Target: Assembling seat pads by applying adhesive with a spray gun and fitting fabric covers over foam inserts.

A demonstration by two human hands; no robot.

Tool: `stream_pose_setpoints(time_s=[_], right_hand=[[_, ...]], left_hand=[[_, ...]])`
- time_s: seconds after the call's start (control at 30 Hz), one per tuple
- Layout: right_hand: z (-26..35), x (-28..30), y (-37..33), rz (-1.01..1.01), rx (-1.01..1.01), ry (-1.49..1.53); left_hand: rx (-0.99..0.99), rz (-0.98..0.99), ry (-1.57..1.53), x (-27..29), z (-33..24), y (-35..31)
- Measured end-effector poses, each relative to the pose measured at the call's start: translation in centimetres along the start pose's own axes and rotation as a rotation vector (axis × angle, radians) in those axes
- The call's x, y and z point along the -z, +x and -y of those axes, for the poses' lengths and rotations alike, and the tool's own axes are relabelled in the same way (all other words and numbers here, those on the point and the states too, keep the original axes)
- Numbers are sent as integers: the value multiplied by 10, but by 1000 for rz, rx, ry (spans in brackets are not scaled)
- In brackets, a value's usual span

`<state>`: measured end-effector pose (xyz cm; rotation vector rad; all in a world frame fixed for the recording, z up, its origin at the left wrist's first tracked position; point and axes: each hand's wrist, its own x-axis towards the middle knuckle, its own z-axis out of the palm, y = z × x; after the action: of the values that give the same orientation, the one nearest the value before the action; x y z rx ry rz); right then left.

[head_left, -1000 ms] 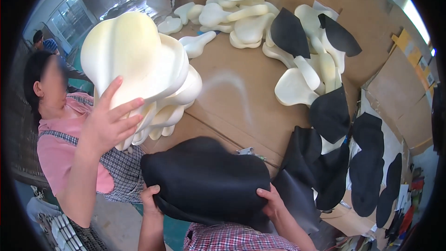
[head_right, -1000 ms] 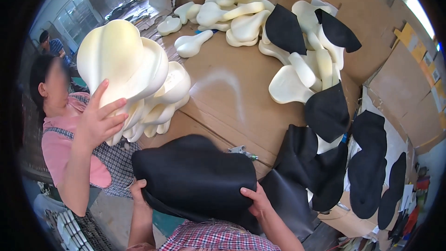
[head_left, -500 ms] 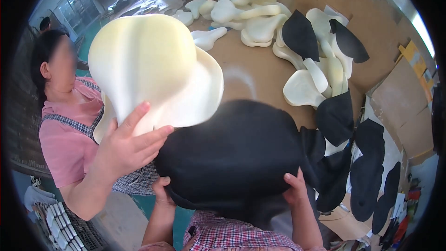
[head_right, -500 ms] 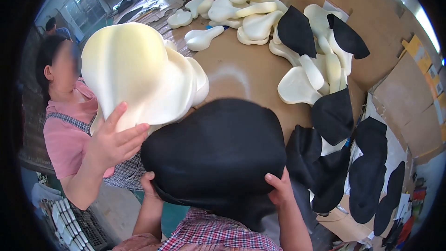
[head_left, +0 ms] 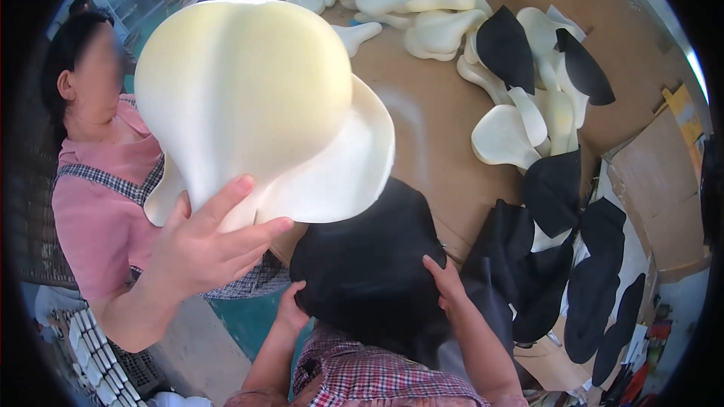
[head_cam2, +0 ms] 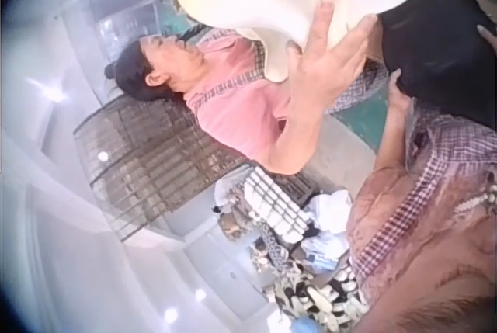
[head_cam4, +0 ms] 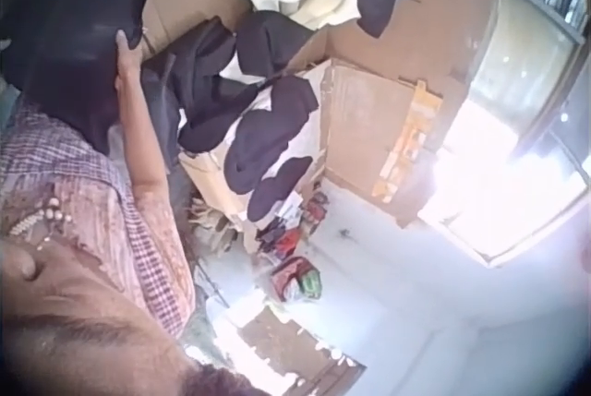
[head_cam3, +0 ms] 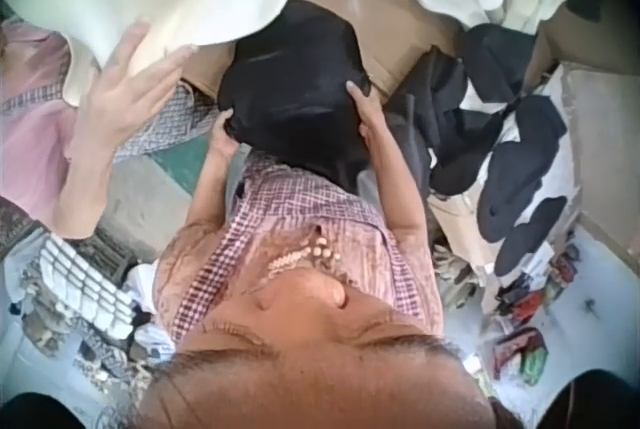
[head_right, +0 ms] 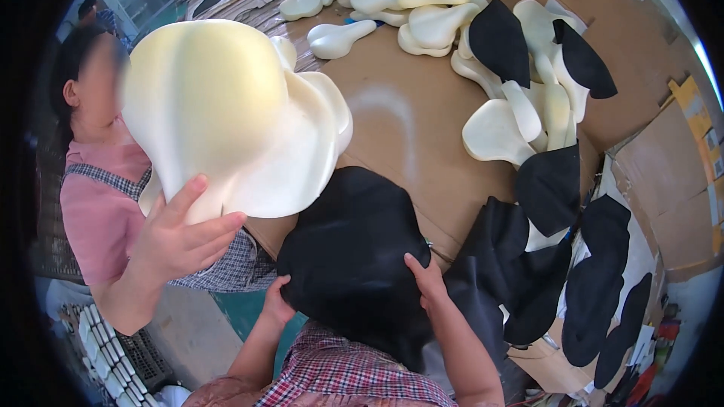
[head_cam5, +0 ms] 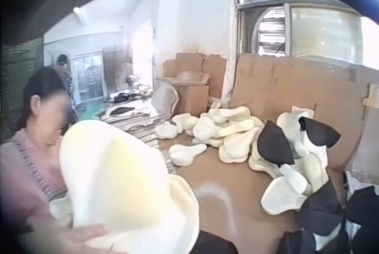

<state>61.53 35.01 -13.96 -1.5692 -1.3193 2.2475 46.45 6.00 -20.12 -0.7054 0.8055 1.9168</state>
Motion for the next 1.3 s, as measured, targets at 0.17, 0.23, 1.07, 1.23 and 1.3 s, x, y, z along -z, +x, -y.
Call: stream_pose_setpoints(time_s=[0.17,0.23,1.07,1.23,1.3], right_hand=[[3,-10,7,-116,49,-127],[-9,6,37,-147,70,-133],[-1,4,49,-262,220,-492],[9,-14,29,-187,157,-402],[3,-23,20,-170,135,-314]], left_hand=[[-66,-44,-75,-9,2,-6],[-190,-21,305,10,14,3],[-106,-17,289,-30,-124,61],[-172,-152,465,-105,-194,114],[-205,-204,512,-107,-208,124]])
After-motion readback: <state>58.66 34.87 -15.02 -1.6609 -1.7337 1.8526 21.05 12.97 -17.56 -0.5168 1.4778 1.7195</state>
